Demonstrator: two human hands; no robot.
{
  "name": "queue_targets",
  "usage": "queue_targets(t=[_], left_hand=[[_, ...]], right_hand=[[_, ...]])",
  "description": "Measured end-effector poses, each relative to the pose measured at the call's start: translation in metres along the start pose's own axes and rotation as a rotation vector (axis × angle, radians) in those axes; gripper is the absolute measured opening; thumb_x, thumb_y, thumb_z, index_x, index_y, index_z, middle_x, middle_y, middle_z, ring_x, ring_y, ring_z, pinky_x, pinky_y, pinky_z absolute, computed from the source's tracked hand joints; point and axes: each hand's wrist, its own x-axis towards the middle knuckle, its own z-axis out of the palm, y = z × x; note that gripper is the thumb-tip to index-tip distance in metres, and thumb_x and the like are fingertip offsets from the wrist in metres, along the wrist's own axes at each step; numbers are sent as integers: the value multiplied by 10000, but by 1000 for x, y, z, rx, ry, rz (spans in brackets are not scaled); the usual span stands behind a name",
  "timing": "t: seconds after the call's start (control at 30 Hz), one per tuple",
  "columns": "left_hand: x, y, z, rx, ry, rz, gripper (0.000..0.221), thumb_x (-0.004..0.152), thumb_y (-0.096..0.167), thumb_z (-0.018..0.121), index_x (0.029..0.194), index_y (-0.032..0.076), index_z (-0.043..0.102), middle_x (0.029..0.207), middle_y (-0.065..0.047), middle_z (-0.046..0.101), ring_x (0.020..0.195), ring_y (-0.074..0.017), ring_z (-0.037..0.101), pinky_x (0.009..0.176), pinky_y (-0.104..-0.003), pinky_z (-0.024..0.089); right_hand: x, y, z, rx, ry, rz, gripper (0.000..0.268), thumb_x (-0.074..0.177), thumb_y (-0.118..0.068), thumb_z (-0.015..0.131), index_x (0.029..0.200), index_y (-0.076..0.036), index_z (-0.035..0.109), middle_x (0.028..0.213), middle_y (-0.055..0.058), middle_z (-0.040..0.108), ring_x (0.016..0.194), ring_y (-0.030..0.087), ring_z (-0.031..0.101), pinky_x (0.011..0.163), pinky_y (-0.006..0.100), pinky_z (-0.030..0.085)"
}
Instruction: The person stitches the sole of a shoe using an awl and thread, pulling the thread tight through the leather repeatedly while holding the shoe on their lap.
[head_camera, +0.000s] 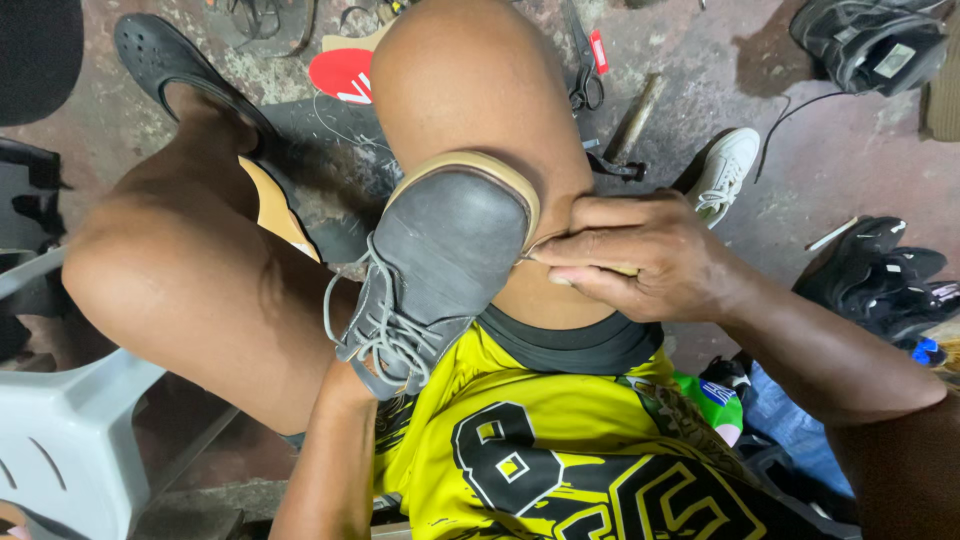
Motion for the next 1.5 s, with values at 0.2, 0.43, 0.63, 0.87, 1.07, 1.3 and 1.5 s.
queue_targets(t=[0.2, 0.43, 0.63, 0.87, 1.07, 1.3, 1.5], left_hand=[[6, 3, 7, -18, 1, 12, 371, 928, 142, 614, 1255, -31, 586, 1229, -168, 667, 1141, -280, 660, 968, -428, 487], [17, 10, 17, -41, -3, 40, 382, 934, 143, 611, 1270, -35, 578, 1245, -171, 661, 1152, -281, 655, 982, -431, 481], [10, 10, 18, -57, 22, 38, 392, 938, 144, 609, 1283, -39, 572, 1258, -173, 657, 1162, -283, 651, 993, -433, 476], [14, 16, 21, -61, 8, 48, 404, 943, 146, 607, 1298, -43, 565, 1274, -176, 651, 1174, -285, 647, 1007, -435, 470], [12, 23, 21, -69, 9, 49, 414, 948, 147, 605, 1310, -46, 558, 1287, -178, 647, 1184, -286, 643, 1018, -437, 465], [12, 30, 28, -107, 18, 43, 425, 953, 148, 603, 1325, -50, 551, 1303, -181, 641, 1195, -288, 638, 1032, -440, 459], [-2, 21, 37, -219, 52, 17, 435, 957, 149, 601, 1338, -54, 545, 1316, -183, 636, 1205, -289, 634, 1044, -442, 453]], right_hand=[[4, -1, -2, -84, -23, -23, 235, 860, -144, 805, 1087, -92, 773, 884, 46, 667, 709, 199, 655, 620, 343, 529], [5, -4, -2, -76, -20, -52, 249, 860, -150, 800, 1098, -89, 763, 941, 56, 682, 750, 198, 670, 653, 335, 552], [7, -6, -8, -79, -56, -13, 233, 866, -141, 796, 1092, -89, 772, 906, 47, 677, 729, 202, 667, 634, 346, 537], [9, -6, -11, -99, -68, -29, 238, 860, -149, 796, 1090, -90, 772, 895, 58, 680, 725, 206, 666, 638, 348, 541], [10, -4, -11, -89, -71, -42, 237, 856, -152, 805, 1083, -95, 773, 891, 44, 682, 726, 181, 666, 638, 328, 548], [11, -9, -5, -195, -26, -99, 243, 851, -145, 845, 1078, -93, 774, 877, 37, 656, 710, 185, 647, 619, 334, 536], [13, -14, 3, -266, 38, -156, 262, 890, -123, 862, 1121, -69, 749, 880, 47, 596, 767, 205, 648, 675, 340, 543]])
